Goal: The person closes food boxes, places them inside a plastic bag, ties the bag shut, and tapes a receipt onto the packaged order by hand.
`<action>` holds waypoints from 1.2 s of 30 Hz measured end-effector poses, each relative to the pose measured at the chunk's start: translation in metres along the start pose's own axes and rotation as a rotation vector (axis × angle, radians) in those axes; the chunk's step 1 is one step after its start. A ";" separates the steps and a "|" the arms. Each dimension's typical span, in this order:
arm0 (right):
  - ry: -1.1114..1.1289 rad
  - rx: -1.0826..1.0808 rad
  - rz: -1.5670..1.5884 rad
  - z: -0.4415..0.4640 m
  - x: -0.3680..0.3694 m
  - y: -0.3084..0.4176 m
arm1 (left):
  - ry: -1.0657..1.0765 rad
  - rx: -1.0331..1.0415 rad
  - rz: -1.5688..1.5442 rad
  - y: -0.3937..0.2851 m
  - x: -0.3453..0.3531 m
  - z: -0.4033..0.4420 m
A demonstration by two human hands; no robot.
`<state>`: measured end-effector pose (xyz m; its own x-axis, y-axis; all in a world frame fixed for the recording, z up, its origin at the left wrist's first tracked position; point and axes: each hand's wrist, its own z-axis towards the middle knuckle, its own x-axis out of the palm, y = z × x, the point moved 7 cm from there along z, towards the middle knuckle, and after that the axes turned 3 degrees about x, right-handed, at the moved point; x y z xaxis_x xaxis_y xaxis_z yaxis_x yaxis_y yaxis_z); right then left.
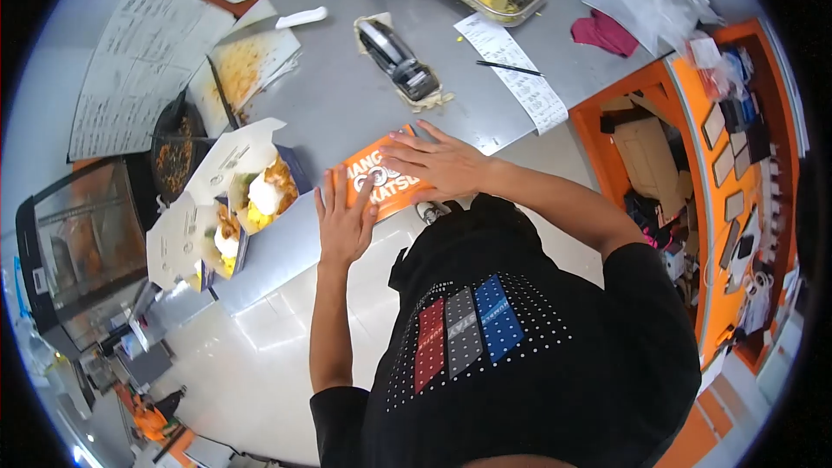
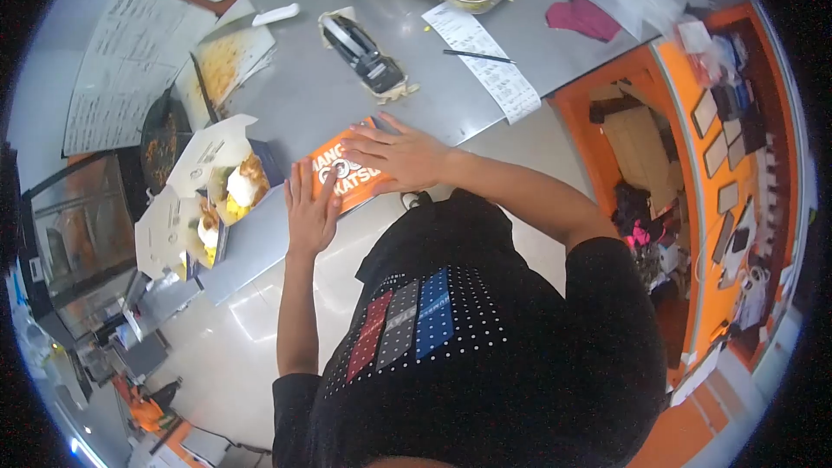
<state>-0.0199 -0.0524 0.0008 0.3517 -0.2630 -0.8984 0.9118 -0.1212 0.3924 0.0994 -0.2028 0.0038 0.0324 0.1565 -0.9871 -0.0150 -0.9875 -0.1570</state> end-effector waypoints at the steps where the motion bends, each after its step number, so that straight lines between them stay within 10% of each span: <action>1: 0.024 -0.023 -0.004 0.002 -0.002 0.001 | -0.004 -0.016 -0.034 0.004 0.003 -0.001; 36: 0.114 -0.176 -0.207 0.023 -0.005 0.007 | -0.056 0.164 0.020 0.008 -0.013 0.007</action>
<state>-0.0205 -0.0741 0.0127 0.1672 -0.1391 -0.9761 0.9858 0.0098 0.1675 0.0916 -0.2124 0.0155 -0.0249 0.1424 -0.9895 -0.1780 -0.9746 -0.1358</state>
